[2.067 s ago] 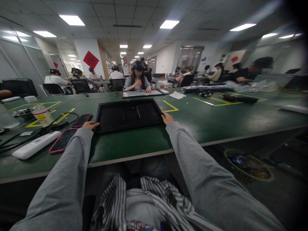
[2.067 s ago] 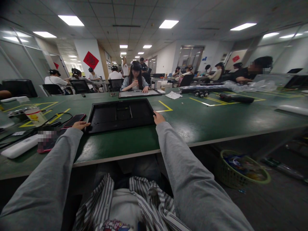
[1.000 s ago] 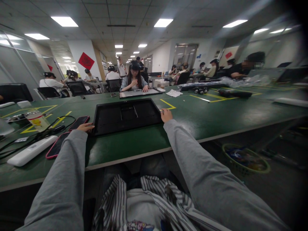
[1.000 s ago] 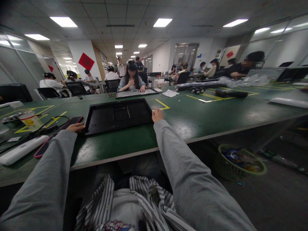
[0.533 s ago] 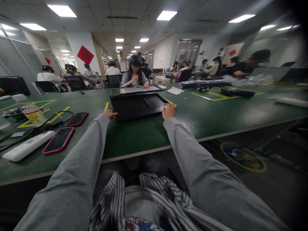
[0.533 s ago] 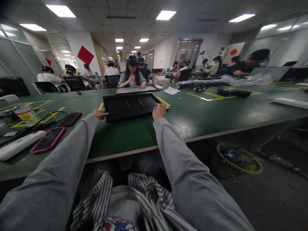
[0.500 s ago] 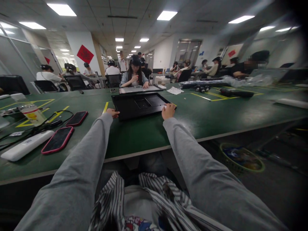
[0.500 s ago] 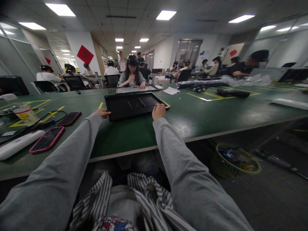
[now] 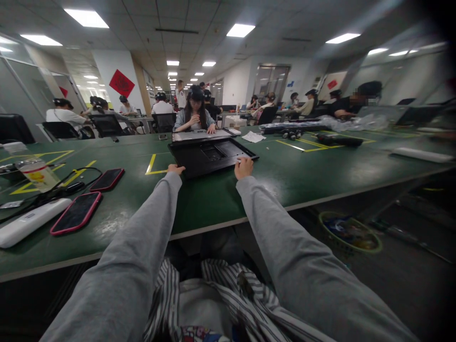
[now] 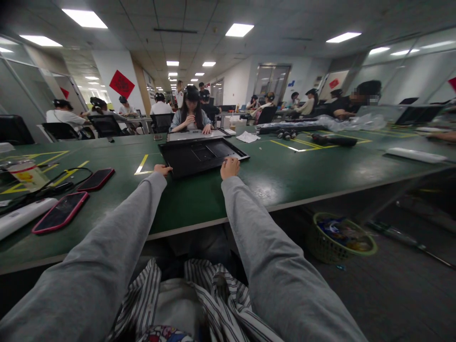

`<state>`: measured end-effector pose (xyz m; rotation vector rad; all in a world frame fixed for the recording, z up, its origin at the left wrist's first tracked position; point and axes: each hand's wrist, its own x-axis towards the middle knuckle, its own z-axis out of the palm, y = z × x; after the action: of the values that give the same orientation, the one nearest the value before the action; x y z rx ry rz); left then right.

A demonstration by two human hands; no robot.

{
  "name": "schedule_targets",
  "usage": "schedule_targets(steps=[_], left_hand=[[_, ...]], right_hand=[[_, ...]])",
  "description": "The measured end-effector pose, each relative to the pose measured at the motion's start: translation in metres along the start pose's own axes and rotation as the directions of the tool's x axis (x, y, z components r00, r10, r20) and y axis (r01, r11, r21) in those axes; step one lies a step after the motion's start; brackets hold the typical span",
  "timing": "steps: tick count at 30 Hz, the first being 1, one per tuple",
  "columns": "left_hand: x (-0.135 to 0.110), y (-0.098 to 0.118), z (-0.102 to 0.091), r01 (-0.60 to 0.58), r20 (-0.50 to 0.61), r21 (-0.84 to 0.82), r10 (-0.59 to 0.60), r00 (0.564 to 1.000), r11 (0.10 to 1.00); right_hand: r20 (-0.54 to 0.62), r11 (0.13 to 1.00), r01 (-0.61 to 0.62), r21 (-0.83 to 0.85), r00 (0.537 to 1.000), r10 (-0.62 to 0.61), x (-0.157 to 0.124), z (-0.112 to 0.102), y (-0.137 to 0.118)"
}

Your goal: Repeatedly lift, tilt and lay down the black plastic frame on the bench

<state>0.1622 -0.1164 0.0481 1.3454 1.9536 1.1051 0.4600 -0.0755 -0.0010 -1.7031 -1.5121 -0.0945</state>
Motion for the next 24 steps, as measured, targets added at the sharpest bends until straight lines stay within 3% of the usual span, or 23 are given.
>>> schedule_targets(steps=[9, 16, 20, 24], left_hand=[[0.006, -0.04, -0.081, 0.018, -0.087, 0.099, -0.009, 0.996, 0.995], [0.024, -0.108, -0.147, 0.056, -0.235, 0.279, 0.012, 0.972, 0.959], [0.028, -0.148, -0.155, 0.062, -0.275, 0.396, 0.054, 0.96, 0.916], [0.026, -0.165, -0.149, 0.044, -0.233, 0.457, 0.072, 0.97, 0.888]], right_hand=[[-0.018, 0.999, -0.028, 0.017, 0.999, 0.029, 0.005, 0.0, 0.006], [0.066, 0.992, -0.072, -0.102, 0.995, 0.079, 0.004, 0.001, 0.01], [0.185, 0.998, 0.041, -0.057, 0.982, -0.029, 0.005, 0.008, 0.014], [0.23, 0.995, 0.1, -0.011, 0.969, -0.095, 0.008, 0.014, 0.018]])
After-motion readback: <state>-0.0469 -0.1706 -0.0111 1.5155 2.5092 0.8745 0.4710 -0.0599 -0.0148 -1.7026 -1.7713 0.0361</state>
